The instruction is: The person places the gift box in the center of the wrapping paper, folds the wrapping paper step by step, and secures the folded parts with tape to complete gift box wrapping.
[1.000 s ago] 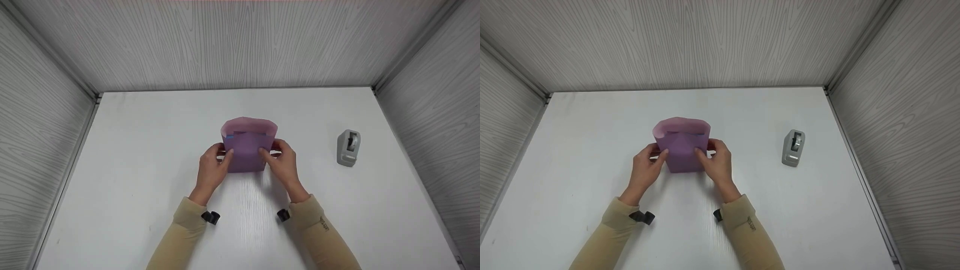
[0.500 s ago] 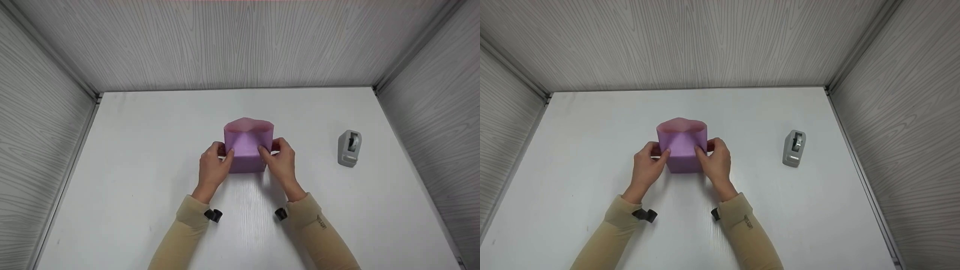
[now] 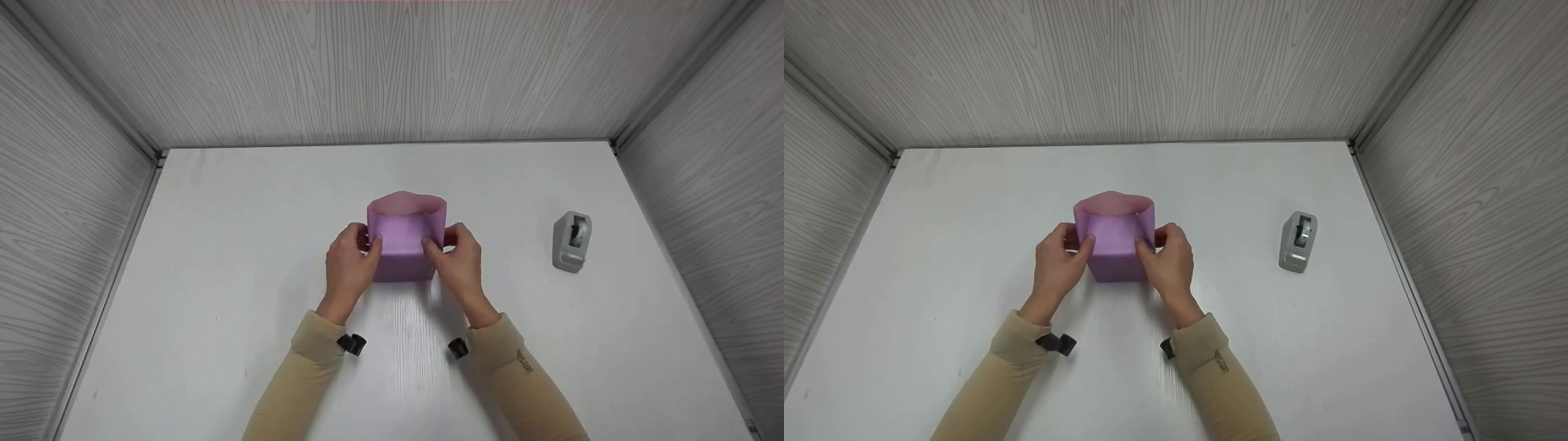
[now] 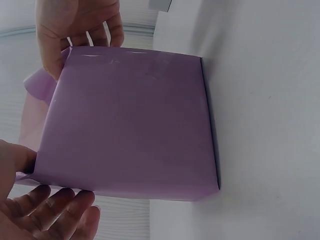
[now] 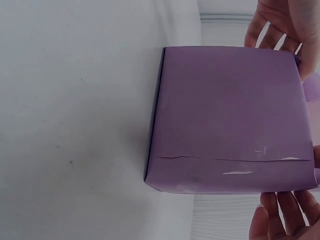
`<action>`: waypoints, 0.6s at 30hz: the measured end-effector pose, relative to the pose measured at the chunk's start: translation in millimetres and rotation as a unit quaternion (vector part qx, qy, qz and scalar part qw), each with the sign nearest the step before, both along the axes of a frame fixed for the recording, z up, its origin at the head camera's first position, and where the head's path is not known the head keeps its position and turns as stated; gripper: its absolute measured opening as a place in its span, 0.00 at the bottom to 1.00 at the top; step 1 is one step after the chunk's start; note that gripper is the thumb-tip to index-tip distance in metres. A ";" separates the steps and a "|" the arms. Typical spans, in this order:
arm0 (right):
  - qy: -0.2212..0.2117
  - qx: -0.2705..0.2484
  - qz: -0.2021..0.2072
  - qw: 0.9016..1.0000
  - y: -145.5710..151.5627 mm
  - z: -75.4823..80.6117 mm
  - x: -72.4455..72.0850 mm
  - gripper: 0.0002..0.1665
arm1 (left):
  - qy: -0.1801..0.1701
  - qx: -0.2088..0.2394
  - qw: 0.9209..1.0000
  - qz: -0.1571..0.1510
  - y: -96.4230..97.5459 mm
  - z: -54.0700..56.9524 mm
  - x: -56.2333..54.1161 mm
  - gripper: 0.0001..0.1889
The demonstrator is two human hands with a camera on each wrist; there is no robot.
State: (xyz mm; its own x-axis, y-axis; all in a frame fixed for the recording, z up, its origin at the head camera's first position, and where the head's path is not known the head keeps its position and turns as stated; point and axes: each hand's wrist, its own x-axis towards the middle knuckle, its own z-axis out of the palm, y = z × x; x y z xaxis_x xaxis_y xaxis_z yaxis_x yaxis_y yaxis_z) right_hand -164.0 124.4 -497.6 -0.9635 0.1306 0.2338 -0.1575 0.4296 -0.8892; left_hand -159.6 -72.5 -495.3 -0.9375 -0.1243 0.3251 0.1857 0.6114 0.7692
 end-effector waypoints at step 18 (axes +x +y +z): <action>-0.057 0.127 -0.070 0.988 -9.0 15.7 -10.0 0.14 | 0.022 -0.013 1.000 0.013 1.0 0.5 -0.5 0.10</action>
State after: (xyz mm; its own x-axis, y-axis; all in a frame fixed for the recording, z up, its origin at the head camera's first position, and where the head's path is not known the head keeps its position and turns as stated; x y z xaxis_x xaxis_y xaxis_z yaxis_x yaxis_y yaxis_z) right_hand -174.0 115.4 -481.9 -0.9622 0.2148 0.1673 0.0133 0.6509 -0.7590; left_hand -160.1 -71.5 -494.8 -0.9190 -0.1395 0.3687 0.2018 0.6369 0.7441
